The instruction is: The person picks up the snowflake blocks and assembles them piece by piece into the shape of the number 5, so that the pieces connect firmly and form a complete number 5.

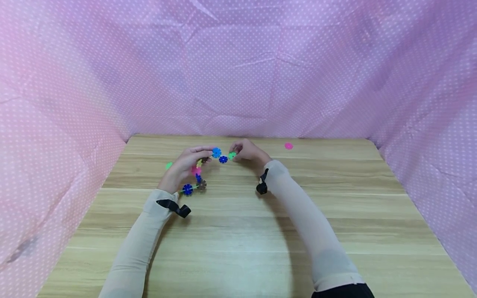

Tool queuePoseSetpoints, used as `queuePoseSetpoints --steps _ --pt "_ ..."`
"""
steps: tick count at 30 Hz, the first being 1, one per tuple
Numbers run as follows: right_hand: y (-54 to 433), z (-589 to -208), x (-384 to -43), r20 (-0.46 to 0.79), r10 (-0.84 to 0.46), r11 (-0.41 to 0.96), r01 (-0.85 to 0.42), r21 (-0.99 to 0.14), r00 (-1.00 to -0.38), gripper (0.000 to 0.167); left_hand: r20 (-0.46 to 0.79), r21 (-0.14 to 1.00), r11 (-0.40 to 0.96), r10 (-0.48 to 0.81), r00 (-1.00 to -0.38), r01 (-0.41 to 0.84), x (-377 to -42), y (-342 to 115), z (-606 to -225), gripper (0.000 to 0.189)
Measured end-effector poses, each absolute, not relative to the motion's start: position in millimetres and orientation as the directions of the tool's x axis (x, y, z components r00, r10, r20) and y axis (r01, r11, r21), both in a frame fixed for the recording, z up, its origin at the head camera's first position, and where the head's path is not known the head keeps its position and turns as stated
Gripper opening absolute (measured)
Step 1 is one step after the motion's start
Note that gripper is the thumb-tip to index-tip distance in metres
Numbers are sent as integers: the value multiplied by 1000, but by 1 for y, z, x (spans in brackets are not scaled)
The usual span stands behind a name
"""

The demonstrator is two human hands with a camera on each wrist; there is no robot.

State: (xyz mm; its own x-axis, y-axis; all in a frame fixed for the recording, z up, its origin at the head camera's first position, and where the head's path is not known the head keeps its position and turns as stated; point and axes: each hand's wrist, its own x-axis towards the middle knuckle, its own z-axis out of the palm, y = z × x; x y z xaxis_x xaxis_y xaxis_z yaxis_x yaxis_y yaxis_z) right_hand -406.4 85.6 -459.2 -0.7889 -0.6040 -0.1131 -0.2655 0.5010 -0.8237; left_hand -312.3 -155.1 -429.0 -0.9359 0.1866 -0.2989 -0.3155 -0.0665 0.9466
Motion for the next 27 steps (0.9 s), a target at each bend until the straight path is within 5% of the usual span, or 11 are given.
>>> queuePoseSetpoints --steps 27 --pt "99 -446 -364 -5 -408 337 -146 -930 -913 24 -248 968 16 210 -946 -250 -312 -155 -432 35"
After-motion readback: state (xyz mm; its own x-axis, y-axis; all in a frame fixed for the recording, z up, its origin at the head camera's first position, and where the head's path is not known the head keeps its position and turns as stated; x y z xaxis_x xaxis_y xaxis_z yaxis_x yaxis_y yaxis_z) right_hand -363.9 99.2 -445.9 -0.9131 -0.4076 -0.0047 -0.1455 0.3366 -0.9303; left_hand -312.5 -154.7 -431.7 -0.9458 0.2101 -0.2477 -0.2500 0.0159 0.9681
